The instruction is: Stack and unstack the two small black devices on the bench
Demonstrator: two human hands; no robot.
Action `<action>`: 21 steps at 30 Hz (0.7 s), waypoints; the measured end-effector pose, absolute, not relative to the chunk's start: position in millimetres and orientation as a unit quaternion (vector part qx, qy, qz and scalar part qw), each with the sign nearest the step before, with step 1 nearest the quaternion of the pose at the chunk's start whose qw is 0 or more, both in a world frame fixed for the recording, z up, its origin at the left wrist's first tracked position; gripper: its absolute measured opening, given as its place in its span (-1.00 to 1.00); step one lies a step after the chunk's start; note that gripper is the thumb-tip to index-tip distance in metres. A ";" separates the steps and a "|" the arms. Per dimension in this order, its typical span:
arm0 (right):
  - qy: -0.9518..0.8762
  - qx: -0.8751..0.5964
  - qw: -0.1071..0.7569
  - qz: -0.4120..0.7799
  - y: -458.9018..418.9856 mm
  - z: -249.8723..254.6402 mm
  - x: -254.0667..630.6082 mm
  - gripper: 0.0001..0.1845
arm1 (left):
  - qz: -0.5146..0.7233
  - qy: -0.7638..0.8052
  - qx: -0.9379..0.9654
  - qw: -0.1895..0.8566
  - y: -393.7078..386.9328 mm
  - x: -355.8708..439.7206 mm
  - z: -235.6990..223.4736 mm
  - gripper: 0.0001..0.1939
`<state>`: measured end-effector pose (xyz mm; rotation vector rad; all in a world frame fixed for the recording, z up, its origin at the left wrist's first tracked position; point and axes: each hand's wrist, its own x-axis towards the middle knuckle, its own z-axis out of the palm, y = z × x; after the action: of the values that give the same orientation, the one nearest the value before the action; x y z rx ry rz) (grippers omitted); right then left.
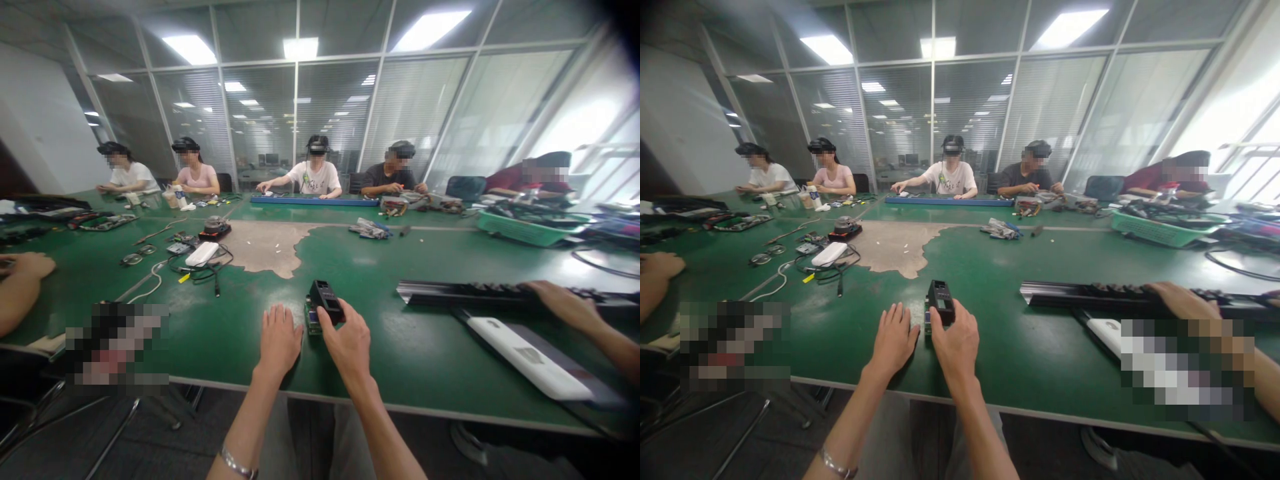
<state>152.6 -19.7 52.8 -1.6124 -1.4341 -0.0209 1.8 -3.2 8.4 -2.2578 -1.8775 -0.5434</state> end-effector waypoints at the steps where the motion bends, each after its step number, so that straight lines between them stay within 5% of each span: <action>1: -0.589 -0.661 0.464 -0.009 -19.1 53.0 147.4 -0.52 | -0.183 -0.627 -0.753 0.078 -3.2 1.6 8.5 -0.48; 21: -0.619 -0.696 0.359 -0.054 -26.6 20.9 121.5 -0.37 | -0.186 -0.625 -0.755 0.069 -1.6 0.9 9.9 -0.49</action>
<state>121.5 -26.6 20.9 -1.7962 -1.5973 -0.1406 0.9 -1.6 9.9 -2.2733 -1.8824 -0.5588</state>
